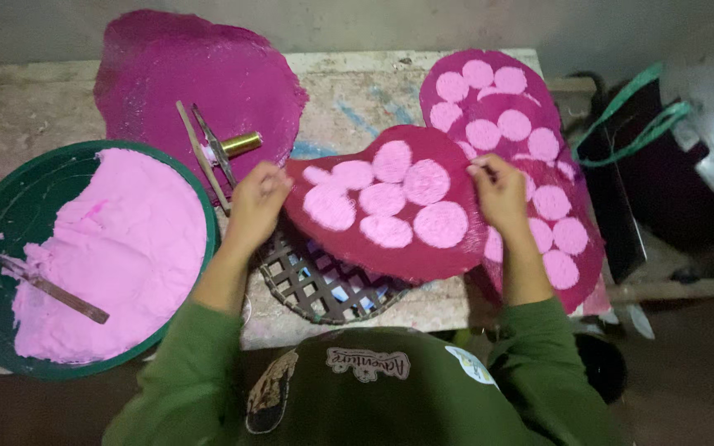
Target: The person repeatedly scoops pink paste into a handheld metal mold, taps it to release a circular disc onto a glittery pink mat, and then scrapes the mold clean with a stick. The discs accumulate on the mat throughout the clip.
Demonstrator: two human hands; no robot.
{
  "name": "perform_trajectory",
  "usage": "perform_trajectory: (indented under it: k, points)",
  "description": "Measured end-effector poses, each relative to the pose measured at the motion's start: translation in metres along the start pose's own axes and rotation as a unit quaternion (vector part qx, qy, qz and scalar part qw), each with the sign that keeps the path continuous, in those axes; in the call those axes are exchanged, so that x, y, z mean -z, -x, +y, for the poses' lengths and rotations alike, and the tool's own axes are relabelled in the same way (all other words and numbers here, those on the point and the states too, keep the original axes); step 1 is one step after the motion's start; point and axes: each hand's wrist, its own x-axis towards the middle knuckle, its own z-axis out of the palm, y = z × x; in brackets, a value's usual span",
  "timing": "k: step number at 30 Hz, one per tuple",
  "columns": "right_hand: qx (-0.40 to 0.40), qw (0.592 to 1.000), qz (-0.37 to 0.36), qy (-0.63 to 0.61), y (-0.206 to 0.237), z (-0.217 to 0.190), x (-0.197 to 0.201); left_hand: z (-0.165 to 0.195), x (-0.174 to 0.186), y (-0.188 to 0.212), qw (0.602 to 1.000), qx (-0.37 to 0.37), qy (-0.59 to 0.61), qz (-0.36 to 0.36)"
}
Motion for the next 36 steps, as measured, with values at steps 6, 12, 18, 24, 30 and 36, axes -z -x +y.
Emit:
perform_trajectory:
  k: [6, 12, 18, 24, 30, 36]
  points:
    - [0.022, 0.997, 0.042, 0.054, -0.079, 0.005, 0.04, 0.002, -0.065, -0.123, 0.998, -0.057, -0.024, -0.005]
    - [0.072, 0.988, 0.118, 0.069, -0.151, 0.002, 0.017, 0.014, -0.119, -0.203, 0.986, -0.024, -0.162, 0.025]
    - [-0.05, 0.986, 0.112, 0.116, -0.151, 0.011, -0.018, -0.004, -0.15, -0.207, 0.947, 0.102, -0.302, 0.038]
    - [0.009, 0.982, 0.119, 0.146, -0.102, 0.045, -0.034, -0.046, -0.129, -0.173, 0.966, 0.043, -0.253, -0.022]
    - [-0.206, 0.962, -0.09, -0.158, 0.079, 0.049, -0.062, -0.076, -0.036, -0.04, 0.95, -0.064, -0.298, 0.068]
    - [-0.434, 0.753, -0.081, -0.489, 0.175, 0.037, -0.108, -0.105, -0.017, 0.106, 0.979, 0.147, -0.059, 0.125]
